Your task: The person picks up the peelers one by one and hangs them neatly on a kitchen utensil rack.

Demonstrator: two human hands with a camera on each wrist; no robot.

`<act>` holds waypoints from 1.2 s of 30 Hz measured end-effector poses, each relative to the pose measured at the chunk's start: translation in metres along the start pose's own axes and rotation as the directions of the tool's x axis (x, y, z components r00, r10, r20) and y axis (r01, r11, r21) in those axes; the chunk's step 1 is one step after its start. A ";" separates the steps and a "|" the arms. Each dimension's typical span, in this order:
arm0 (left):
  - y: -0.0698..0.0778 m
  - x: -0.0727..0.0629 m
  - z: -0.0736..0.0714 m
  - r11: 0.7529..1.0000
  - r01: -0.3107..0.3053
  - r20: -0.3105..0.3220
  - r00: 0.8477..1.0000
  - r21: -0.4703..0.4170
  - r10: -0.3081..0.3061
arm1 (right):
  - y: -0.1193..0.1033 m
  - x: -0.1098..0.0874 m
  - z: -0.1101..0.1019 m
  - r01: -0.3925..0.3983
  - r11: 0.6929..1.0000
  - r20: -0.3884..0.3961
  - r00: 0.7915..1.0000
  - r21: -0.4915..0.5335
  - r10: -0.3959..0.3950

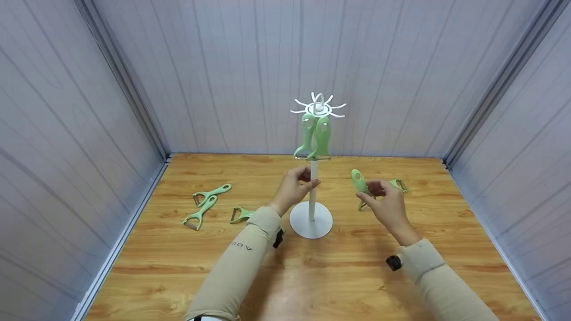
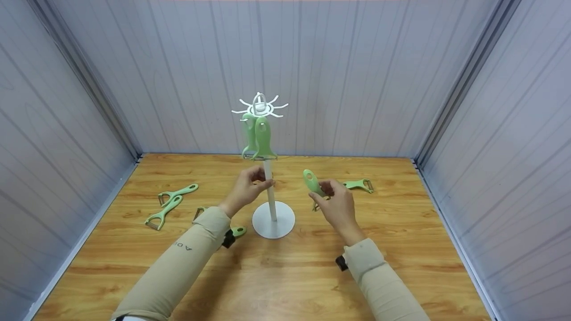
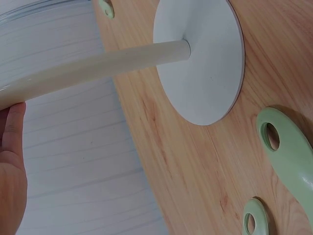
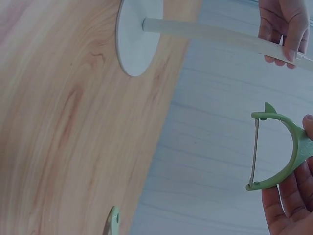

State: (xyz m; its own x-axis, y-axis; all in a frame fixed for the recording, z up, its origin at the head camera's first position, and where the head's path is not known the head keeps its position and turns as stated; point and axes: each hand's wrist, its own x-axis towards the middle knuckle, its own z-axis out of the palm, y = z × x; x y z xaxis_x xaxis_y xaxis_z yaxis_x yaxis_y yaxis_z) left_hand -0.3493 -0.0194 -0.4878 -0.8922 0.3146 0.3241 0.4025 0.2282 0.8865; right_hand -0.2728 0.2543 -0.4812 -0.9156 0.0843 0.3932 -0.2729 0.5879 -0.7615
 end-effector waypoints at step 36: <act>-0.002 0.000 0.001 1.000 -0.017 -0.021 1.000 0.008 0.017 | -0.059 0.017 -0.007 0.147 0.982 -0.149 0.981 0.121 -0.128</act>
State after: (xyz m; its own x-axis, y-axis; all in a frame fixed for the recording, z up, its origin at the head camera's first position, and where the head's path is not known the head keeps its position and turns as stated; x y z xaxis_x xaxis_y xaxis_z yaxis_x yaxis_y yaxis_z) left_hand -0.3496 -0.0186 -0.4900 -0.8895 0.2986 0.3459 0.4189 0.2306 0.8783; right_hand -0.2702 0.2265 -0.4260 -0.8189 0.1268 0.5598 -0.4382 0.4918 -0.7524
